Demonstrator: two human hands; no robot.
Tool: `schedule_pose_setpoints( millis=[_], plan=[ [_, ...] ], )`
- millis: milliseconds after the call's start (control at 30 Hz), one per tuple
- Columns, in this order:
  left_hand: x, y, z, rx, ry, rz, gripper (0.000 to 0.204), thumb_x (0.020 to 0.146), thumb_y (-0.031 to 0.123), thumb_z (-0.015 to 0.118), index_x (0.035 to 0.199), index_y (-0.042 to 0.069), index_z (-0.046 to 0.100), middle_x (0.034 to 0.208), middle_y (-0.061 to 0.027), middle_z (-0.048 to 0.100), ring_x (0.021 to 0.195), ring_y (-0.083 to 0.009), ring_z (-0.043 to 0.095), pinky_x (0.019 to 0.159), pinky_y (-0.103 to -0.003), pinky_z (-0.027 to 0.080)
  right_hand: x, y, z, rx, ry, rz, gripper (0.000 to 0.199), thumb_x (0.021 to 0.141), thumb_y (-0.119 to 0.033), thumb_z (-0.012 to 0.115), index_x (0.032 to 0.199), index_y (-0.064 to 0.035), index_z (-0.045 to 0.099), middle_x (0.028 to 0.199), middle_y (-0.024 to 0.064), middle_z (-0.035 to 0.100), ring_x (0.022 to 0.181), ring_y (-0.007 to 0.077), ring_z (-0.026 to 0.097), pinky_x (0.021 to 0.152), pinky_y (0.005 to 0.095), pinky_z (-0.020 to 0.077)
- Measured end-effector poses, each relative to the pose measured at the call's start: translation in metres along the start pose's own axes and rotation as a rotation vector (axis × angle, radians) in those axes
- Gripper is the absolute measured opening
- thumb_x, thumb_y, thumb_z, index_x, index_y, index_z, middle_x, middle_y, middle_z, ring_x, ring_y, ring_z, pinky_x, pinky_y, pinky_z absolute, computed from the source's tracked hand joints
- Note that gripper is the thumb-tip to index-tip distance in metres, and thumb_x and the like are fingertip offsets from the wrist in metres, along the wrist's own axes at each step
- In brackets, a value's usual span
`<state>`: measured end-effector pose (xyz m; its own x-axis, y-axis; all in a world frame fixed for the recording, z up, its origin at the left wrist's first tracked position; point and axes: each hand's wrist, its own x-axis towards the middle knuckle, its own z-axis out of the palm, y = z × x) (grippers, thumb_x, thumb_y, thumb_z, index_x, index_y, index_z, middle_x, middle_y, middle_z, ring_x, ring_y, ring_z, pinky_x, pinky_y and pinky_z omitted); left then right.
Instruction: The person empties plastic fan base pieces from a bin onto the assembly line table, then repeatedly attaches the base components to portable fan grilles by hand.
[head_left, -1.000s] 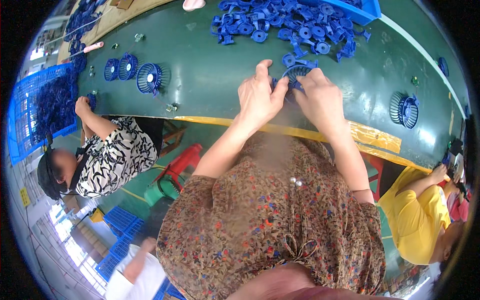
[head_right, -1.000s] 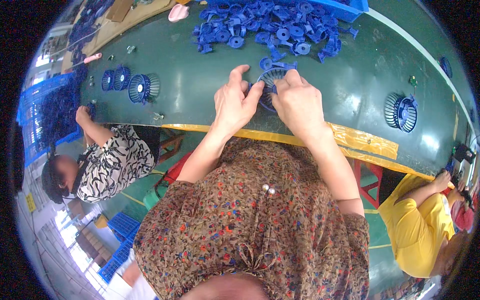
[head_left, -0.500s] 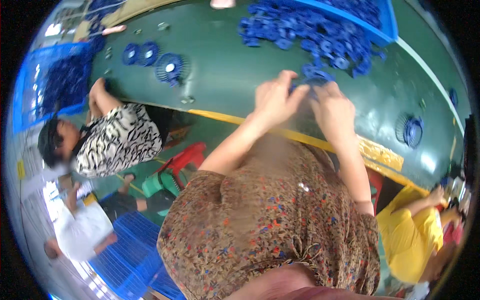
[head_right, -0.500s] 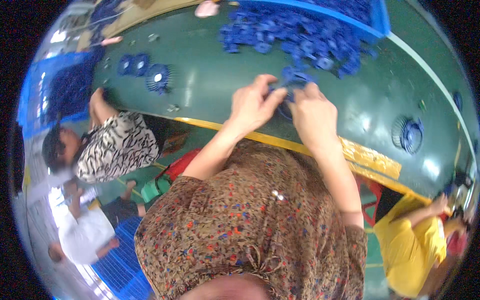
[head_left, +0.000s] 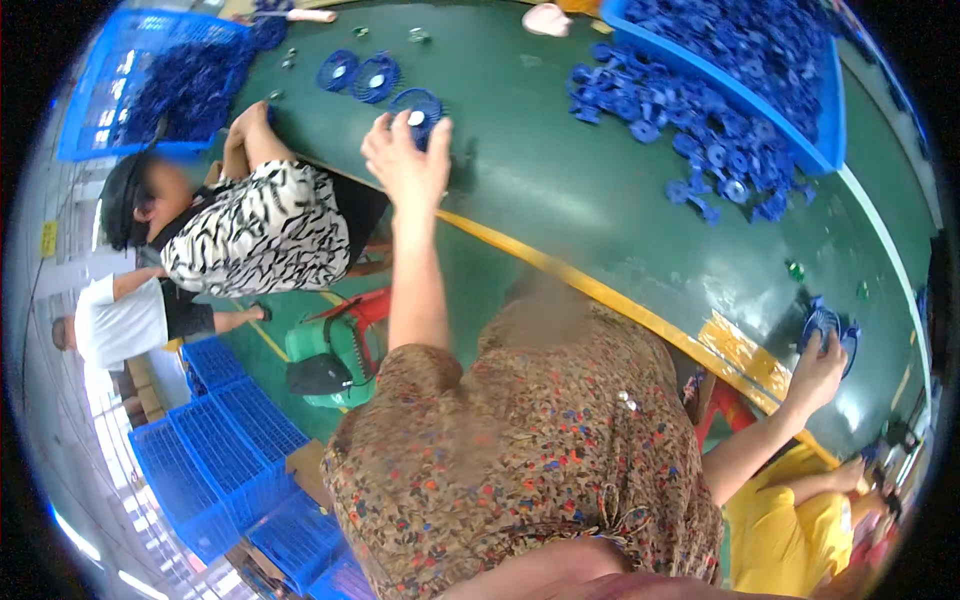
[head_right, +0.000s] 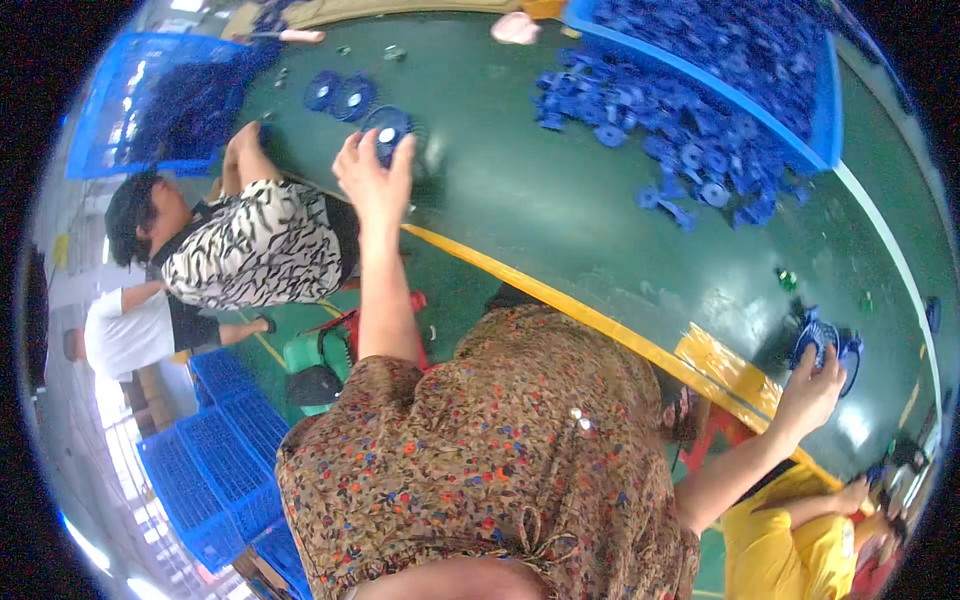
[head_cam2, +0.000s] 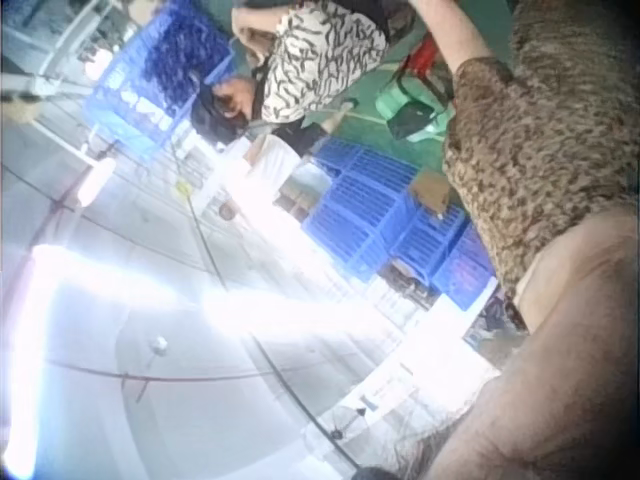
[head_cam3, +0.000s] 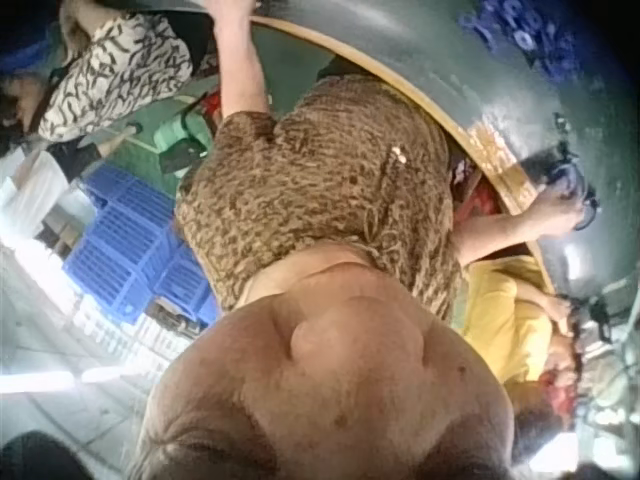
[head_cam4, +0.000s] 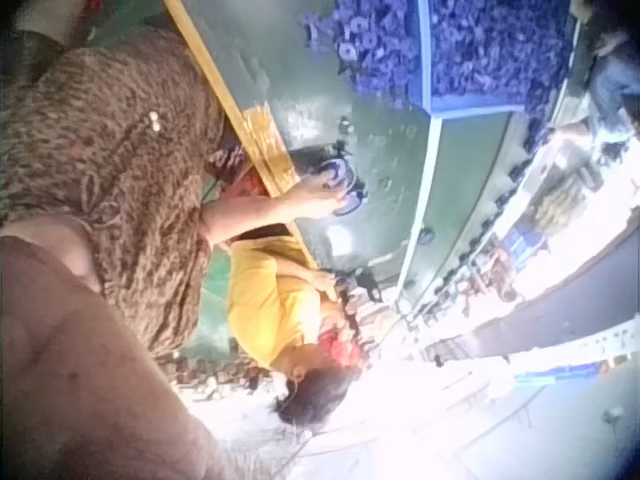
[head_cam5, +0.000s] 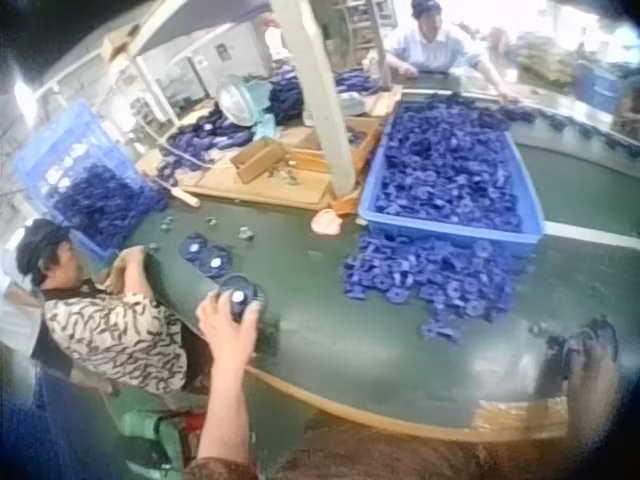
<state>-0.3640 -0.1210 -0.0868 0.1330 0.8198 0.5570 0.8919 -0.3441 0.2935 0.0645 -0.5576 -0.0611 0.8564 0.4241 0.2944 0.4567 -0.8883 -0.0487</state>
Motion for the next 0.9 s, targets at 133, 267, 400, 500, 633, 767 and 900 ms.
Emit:
schedule_pose_setpoints(
  millis=[133,267,400,500,633,767,900],
  plan=[
    [-0.007,0.008,0.006,-0.152,-0.106,0.121,0.036,0.089,0.029,0.076,0.107,-0.002,0.071,0.112,-0.02,0.068,0.112,-0.0382,0.058,0.099,-0.046,0.047,0.009,-0.038,-0.01,0.303,0.135,-0.068,0.029,0.094,-0.023,0.072,0.115,-0.0039,0.073,0.101,0.0147,0.071,0.087,0.0296,0.069,0.079,0.0382,0.0542],
    [-0.04,0.062,-0.005,-0.354,-0.221,0.288,0.019,0.086,0.016,0.076,0.095,0.002,0.067,0.099,-0.0148,0.068,0.098,-0.0361,0.06,0.088,-0.046,0.048,-0.001,-0.143,-0.015,0.634,-0.054,-0.283,0.021,0.089,-0.014,0.075,0.108,-0.006,0.072,0.107,0.0141,0.069,0.085,0.0276,0.07,0.075,0.0375,0.0561],
    [-0.069,0.119,-0.016,-0.597,-0.412,0.543,0.015,0.08,0.011,0.075,0.091,0.006,0.065,0.098,-0.011,0.068,0.1,-0.0335,0.063,0.088,-0.044,0.052,-0.009,-0.202,-0.009,0.729,0.011,-0.552,0.02,0.085,-0.01,0.074,0.105,-0.0074,0.072,0.11,0.0088,0.069,0.092,0.0308,0.07,0.079,0.0394,0.0575],
    [-0.08,0.142,-0.026,-0.742,-0.577,0.691,0.024,0.075,0.005,0.078,0.096,0.006,0.066,0.108,-0.0087,0.069,0.11,-0.0338,0.063,0.094,-0.044,0.052,-0.013,-0.224,0.002,0.641,-0.046,-0.65,0.02,0.085,-0.007,0.071,0.106,-0.0073,0.072,0.109,0.0092,0.067,0.093,0.0299,0.069,0.08,0.04,0.0572],
    [-0.076,0.148,-0.04,-0.69,-0.562,0.668,0.061,0.07,0.003,0.077,0.127,0.008,0.06,0.138,-0.0148,0.055,0.13,-0.04,0.05,0.108,-0.05,0.044,-0.019,-0.221,0.014,0.816,0.049,-0.602,0.019,0.086,-0.004,0.07,0.105,-0.0076,0.072,0.098,0.0109,0.067,0.084,0.0306,0.07,0.073,0.0409,0.0572],
    [-0.075,0.141,-0.042,-0.548,-0.546,0.376,0.069,0.075,0.005,0.076,0.139,0.007,0.052,0.133,-0.0185,0.058,0.123,-0.0398,0.053,0.108,-0.05,0.041,-0.032,-0.192,0.004,0.971,-0.043,-0.332,0.033,0.089,0.002,0.067,0.12,-0.0073,0.069,0.091,0.0123,0.069,0.071,0.0212,0.069,0.066,0.0331,0.0558],
    [-0.073,0.126,-0.031,-0.449,-0.566,0.36,0.036,0.082,0.012,0.074,0.116,0.005,0.066,0.09,-0.0075,0.07,0.095,-0.0301,0.062,0.084,-0.045,0.043,-0.048,-0.156,0.018,0.883,-0.127,-0.097,0.046,0.09,-0.004,0.071,0.134,-0.0122,0.063,0.086,0.0103,0.068,0.062,0.0149,0.061,0.063,0.0313,0.0535]
  ],
)
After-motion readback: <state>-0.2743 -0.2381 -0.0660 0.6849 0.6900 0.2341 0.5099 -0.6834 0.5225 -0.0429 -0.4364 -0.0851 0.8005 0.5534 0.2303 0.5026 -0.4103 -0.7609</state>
